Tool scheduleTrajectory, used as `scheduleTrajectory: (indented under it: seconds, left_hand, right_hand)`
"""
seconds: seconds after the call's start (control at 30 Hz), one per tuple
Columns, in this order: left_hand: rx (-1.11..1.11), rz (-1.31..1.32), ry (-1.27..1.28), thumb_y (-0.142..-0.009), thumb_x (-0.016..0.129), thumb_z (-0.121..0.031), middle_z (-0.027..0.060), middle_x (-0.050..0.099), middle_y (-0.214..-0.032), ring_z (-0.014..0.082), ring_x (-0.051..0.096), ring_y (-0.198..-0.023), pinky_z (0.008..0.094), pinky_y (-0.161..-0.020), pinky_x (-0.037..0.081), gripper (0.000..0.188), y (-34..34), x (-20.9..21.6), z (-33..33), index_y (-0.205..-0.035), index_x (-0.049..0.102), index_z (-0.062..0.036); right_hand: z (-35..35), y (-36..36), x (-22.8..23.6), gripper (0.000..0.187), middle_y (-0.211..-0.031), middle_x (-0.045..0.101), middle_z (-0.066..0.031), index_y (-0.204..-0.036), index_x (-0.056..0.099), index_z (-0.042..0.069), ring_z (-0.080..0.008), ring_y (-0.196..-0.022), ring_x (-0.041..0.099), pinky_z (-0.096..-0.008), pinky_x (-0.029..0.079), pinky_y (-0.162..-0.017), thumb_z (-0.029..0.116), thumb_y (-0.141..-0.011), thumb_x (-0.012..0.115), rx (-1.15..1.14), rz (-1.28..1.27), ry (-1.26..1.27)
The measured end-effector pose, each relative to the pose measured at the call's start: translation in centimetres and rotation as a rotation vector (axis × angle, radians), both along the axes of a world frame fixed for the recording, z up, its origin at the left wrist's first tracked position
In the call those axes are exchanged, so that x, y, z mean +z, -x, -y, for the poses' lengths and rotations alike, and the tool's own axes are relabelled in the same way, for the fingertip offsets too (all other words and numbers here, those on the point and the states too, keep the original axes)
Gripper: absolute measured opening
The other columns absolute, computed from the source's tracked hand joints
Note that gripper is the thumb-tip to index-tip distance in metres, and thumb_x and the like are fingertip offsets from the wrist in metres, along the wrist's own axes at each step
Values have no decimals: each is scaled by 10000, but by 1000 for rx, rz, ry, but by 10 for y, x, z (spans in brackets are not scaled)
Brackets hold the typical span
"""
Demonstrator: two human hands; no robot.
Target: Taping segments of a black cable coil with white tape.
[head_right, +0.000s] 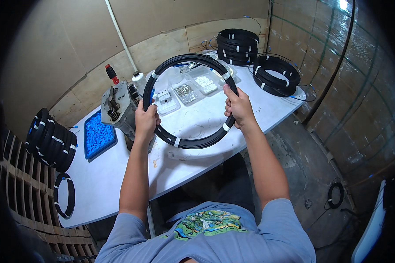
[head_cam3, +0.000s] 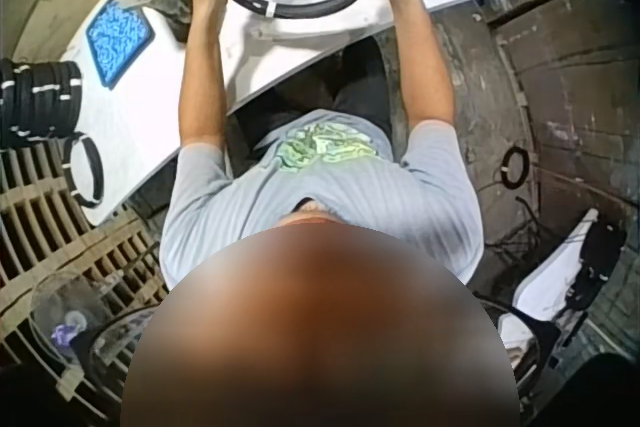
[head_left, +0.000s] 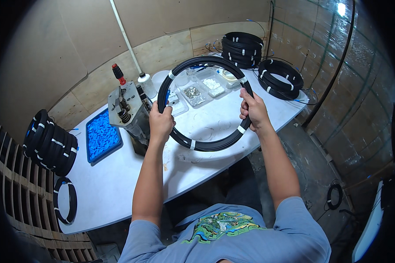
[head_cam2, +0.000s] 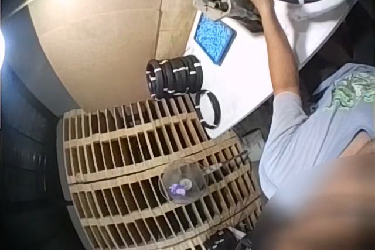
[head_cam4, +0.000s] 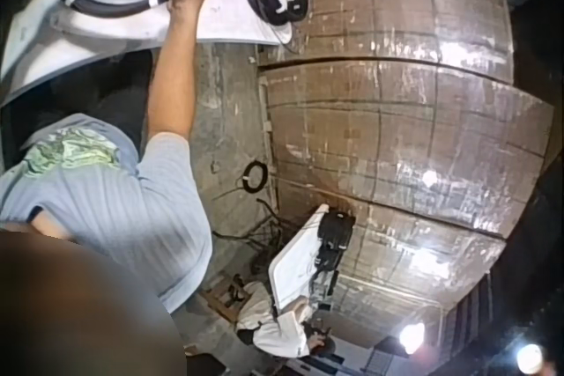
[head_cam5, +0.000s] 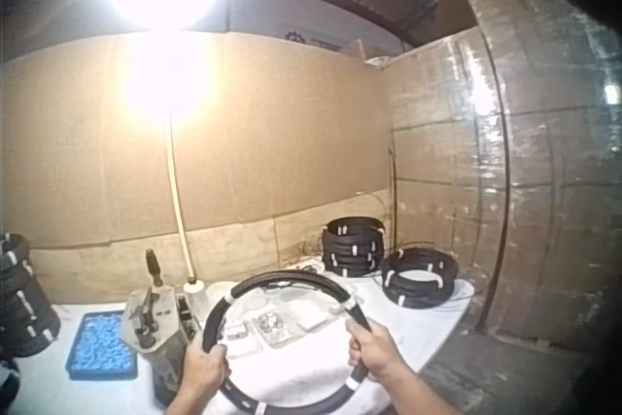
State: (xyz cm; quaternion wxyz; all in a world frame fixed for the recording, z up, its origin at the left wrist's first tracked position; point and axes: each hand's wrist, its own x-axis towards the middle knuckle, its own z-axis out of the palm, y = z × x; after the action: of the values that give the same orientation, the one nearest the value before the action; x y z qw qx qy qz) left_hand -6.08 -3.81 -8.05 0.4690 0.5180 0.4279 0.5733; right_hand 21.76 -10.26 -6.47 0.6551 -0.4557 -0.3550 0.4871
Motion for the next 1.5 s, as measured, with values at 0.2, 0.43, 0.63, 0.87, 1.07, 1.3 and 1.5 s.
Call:
scheduleTrajectory:
  seconds: [0.2, 0.43, 0.63, 0.87, 1.07, 1.3, 1.5]
  left_hand:
    - [-10, -45, -113, -865, 603, -76, 27, 566, -680, 106, 546, -538, 268, -507, 477, 202, 3, -2, 3, -1049, 551, -12]
    - [-153, -121, -288, -875, 739, -188, 35, 668, -895, 82, 574, -721, 233, -673, 458, 432, 13, 31, -5, -1227, 576, 1]
    - [-207, -249, -249, -899, 715, -171, -16, 607, -753, 77, 529, -607, 237, -569, 422, 241, 5, 48, -4, -1071, 663, -10]
    - [-124, 254, -236, -906, 688, -149, -39, 444, -635, 70, 403, -538, 253, -532, 366, 138, 6, 24, 0, -850, 588, -71]
    - [-70, 647, -75, -950, 602, -143, -46, 358, -664, 84, 372, -580, 273, -536, 352, 94, -8, 14, 5, -901, 529, -110]
    - [-59, 564, -4, -950, 596, -190, -50, 362, -641, 84, 372, -570, 269, -533, 338, 225, -14, 6, 13, -771, 465, -148]
    - [-53, 579, 44, -945, 624, -167, -54, 360, -618, 76, 366, -523, 269, -502, 352, 151, -14, -3, 10, -841, 525, -120]
  right_hand:
    - [-1, -6, 4, 335, -592, 362, 57, -936, 498, 86, -34, -444, 367, -216, 340, -418, 394, -984, 620, 45, -8, -55]
    - [-8, -31, 39, 272, -580, 459, 48, -913, 586, 75, -45, -465, 410, -224, 342, -438, 323, -942, 695, 184, 358, -233]
    - [-13, -22, 93, 278, -643, 533, 24, -929, 644, 55, -65, -550, 490, -242, 385, -501, 302, -883, 762, 227, 755, -273]
    - [-4, -21, 90, 761, -1118, 584, -86, -1442, 438, 100, -158, -1107, 580, -319, 469, -975, 404, -841, 792, 115, 860, -508]
    - [-15, 15, -12, 449, -899, 625, -52, -1312, 509, 49, -175, -840, 641, -337, 531, -763, 359, -999, 595, -2, 68, -436]
    - [-23, 19, 0, 285, -739, 537, 3, -1126, 584, 59, -125, -627, 566, -300, 539, -593, 303, -983, 623, -120, -95, -295]
    - [-22, 9, 4, 192, -662, 405, 36, -993, 512, 85, -61, -511, 422, -258, 410, -466, 241, -980, 623, -17, -81, -216]
